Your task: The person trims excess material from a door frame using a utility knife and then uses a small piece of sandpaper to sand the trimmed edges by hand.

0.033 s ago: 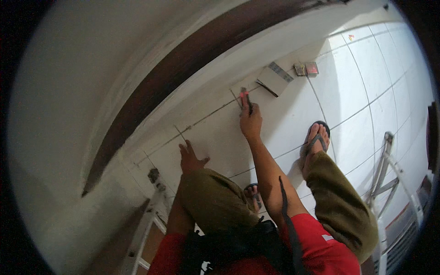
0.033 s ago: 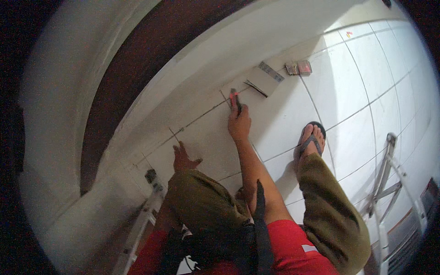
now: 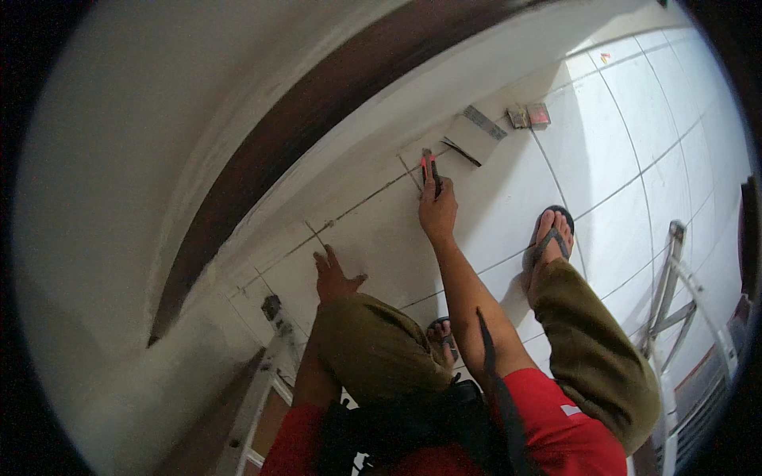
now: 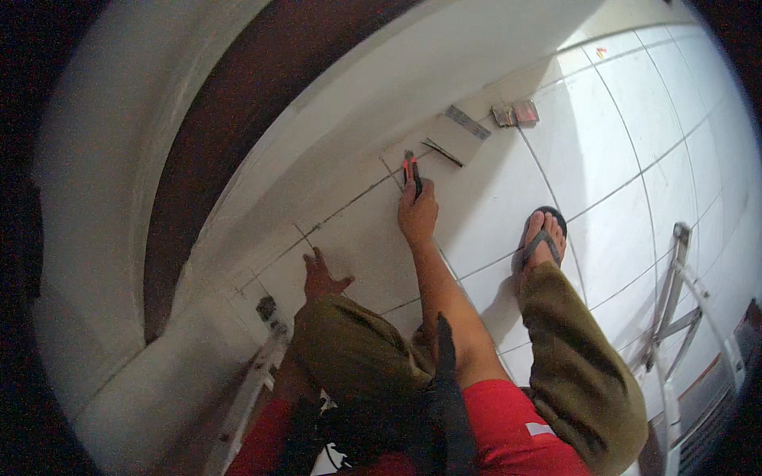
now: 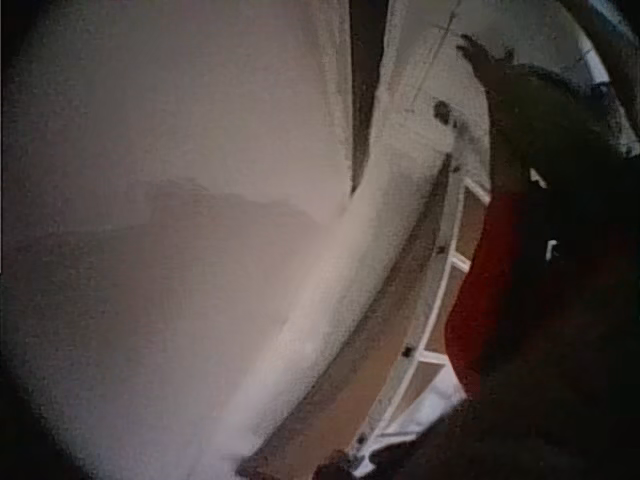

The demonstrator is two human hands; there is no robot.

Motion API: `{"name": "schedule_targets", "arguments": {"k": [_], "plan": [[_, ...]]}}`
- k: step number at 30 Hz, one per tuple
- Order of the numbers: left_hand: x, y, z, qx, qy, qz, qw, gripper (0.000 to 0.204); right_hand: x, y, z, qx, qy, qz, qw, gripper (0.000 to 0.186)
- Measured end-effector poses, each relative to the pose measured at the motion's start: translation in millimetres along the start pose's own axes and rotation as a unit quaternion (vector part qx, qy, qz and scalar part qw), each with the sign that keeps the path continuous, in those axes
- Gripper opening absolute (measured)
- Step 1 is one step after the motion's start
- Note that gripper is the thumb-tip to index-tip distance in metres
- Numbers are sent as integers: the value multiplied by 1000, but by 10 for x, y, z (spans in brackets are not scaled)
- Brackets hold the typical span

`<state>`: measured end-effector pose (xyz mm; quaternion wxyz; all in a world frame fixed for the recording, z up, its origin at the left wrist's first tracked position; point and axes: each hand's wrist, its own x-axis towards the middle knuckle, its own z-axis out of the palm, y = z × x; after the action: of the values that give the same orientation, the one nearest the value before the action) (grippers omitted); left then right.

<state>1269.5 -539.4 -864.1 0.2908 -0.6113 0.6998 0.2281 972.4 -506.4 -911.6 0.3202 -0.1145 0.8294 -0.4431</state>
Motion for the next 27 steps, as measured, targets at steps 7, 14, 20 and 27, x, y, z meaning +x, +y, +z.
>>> {"name": "schedule_targets", "arguments": {"k": [7, 14, 20, 27], "plan": [[99, -95, 18, 13, -37, 6, 999, 152, 138, -8, -66, -32, -14, -40, 999, 33], [86, -127, 48, 30, -43, 0, 999, 155, 191, 32, -78, -19, -3, -70, 997, 34], [95, -103, 50, 42, -33, -8, 999, 156, 160, -15, -19, -63, -49, -68, 994, 34], [55, -146, 51, 17, -16, 17, 1000, 153, 35, -85, 13, -48, -24, -6, 999, 34]]}}
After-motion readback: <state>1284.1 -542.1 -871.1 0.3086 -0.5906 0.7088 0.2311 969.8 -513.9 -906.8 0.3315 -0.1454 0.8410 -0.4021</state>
